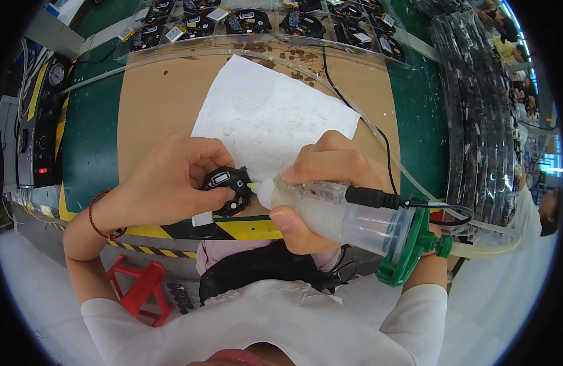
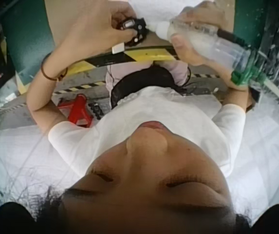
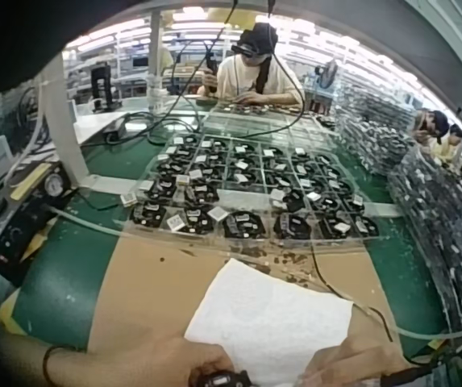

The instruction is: Applying adhesive to small electronic components using a pneumatic syringe dispenser.

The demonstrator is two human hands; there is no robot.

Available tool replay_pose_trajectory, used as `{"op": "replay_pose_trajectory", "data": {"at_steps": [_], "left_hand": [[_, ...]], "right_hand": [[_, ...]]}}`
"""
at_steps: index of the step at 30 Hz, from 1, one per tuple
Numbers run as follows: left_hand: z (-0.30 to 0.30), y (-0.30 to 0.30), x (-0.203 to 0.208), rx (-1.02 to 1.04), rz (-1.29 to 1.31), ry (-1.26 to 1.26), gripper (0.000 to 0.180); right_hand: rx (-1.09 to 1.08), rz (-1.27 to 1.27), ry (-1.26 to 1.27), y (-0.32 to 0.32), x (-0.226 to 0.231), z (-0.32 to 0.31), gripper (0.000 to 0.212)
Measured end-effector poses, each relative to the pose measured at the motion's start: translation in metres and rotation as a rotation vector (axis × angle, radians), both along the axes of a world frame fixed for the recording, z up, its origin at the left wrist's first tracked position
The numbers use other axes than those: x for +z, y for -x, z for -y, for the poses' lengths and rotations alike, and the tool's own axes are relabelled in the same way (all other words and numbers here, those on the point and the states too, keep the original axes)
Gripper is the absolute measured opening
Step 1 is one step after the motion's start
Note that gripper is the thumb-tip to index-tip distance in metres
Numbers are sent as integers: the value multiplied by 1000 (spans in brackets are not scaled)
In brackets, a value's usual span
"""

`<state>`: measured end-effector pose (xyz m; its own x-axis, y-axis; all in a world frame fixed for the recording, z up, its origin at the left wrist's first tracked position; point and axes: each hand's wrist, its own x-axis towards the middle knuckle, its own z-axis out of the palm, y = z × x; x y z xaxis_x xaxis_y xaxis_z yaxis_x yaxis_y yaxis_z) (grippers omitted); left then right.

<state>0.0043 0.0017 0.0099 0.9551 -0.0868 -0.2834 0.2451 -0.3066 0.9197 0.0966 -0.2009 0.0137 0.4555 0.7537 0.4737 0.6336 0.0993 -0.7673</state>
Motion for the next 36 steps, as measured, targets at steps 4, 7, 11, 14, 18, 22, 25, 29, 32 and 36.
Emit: {"op": "replay_pose_trajectory", "data": {"at_steps": [4, 7, 11, 14, 18, 22, 25, 29, 32, 36], "left_hand": [[-3, -2, 1, -18, -14, -12, 17], [-3, -2, 3, -8, -11, -34, 18], [-2, 0, -3, -51, 51, -57, 19], [-14, -6, 8, -172, -216, 333, 25], [-48, -13, 49, 4, -127, 479, 30], [-65, -57, 63, 206, 72, 195, 26], [-83, -107, 59, 231, 179, -205, 28], [-88, -160, 53, 340, 177, -261, 35], [-92, -188, 43, 279, 160, -403, 32], [-95, -206, 41, 143, 84, -516, 27]], "right_hand": [[-22, -14, -11, 1, -2, -3, 35], [-51, -14, -120, 3, -9, -9, 34], [-1, 52, -213, -1, 4, -4, 32], [21, 169, -296, -8, 4, -1, 35], [38, 344, -562, -21, -3, 4, 54], [-31, 385, -454, -16, 1, 3, 51], [-40, 414, -444, -13, -2, -1, 51], [-52, 413, -492, -14, -6, -8, 48], [-52, 391, -501, -16, -14, -11, 52], [-49, 375, -516, -16, -12, -13, 51]]}}
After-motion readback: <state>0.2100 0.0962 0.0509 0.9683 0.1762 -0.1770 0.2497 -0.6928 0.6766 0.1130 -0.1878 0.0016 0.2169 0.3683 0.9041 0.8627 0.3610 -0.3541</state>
